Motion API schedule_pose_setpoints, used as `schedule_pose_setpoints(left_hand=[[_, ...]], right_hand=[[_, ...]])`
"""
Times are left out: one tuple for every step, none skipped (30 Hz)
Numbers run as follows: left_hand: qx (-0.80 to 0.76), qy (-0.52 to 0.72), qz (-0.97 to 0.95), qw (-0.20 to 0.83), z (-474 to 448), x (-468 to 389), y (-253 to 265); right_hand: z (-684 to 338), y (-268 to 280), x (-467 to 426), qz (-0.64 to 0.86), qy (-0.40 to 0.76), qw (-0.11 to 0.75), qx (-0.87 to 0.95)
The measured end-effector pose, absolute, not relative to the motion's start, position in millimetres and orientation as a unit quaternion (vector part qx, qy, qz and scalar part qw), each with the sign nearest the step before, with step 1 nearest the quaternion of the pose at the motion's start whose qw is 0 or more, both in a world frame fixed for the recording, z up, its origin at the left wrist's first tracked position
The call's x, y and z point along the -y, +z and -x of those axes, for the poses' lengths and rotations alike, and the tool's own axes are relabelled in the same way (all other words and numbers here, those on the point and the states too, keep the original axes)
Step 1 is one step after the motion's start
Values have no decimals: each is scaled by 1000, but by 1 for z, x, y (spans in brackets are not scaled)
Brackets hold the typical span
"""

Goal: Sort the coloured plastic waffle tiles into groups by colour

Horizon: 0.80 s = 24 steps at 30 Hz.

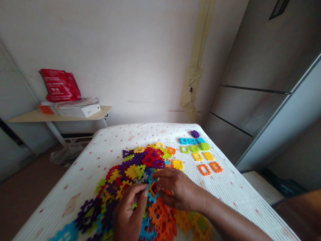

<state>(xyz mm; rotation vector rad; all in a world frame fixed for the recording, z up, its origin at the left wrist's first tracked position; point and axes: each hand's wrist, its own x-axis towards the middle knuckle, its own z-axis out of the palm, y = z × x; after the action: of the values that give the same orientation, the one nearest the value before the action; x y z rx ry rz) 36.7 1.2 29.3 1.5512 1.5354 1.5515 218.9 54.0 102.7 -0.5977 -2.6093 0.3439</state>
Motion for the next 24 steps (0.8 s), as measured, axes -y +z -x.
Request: schedule_pose_setpoints(left_hand=[[-558, 563, -563, 235, -37, -1, 30], [-557, 564, -562, 238, -37, -1, 32], [-556, 566, -560, 238, -37, -1, 33], [-554, 569, -559, 239, -37, 0, 34], [-553, 572, -557, 239, -37, 0, 35], [-552, 573, -556, 241, -38, 1, 36], [-552, 573, -554, 244, -38, 1, 37], [-554, 576, -547, 249, -39, 2, 38], [-557, 581, -537, 255, -40, 3, 38], [-559, 586, -525, 261, -41, 3, 38], [-559, 591, -517, 267, -41, 3, 38], [-558, 594, -512, 272, -41, 3, 37], [-557, 594, -510, 275, -41, 3, 35], [-555, 592, -515, 277, -40, 3, 34], [-553, 589, -520, 276, -39, 2, 32], [-552, 587, -525, 274, -38, 2, 30], [-550, 587, -528, 273, -37, 2, 29], [-549, 588, -528, 272, -37, 2, 29], [-548, 591, -525, 274, -37, 2, 29], [-549, 596, -517, 276, -38, 3, 30], [-551, 603, -505, 281, -40, 3, 32], [-552, 609, -493, 286, -41, 4, 33], [-553, 613, -482, 291, -42, 5, 35], [-555, 616, -476, 295, -43, 5, 36]], right_hand=[[-219, 102, -54, 214, 124, 220, 944], [-218, 102, -54, 212, 125, 221, 944], [-218, 101, -54, 210, 124, 222, 944], [-217, 101, -54, 208, 124, 223, 944], [-217, 100, -54, 208, 123, 224, 944], [-217, 100, -54, 207, 121, 224, 945], [-217, 100, -54, 207, 119, 222, 945], [-216, 99, -54, 208, 116, 221, 946], [-217, 99, -54, 209, 115, 219, 946], [-217, 100, -53, 211, 114, 216, 946], [-217, 100, -53, 213, 114, 214, 947], [-217, 100, -53, 216, 114, 211, 947], [-217, 101, -53, 218, 115, 208, 946], [-217, 101, -53, 221, 116, 205, 946], [-217, 101, -53, 223, 117, 203, 946], [-217, 101, -53, 224, 119, 202, 946], [-218, 100, -53, 224, 121, 201, 946], [-218, 100, -53, 224, 123, 201, 945], [-218, 99, -53, 224, 126, 202, 945], [-218, 98, -53, 223, 129, 202, 945], [-218, 97, -53, 223, 132, 202, 945], [-218, 97, -53, 222, 134, 202, 944], [-218, 96, -53, 222, 137, 202, 944], [-218, 96, -53, 221, 138, 203, 944]])
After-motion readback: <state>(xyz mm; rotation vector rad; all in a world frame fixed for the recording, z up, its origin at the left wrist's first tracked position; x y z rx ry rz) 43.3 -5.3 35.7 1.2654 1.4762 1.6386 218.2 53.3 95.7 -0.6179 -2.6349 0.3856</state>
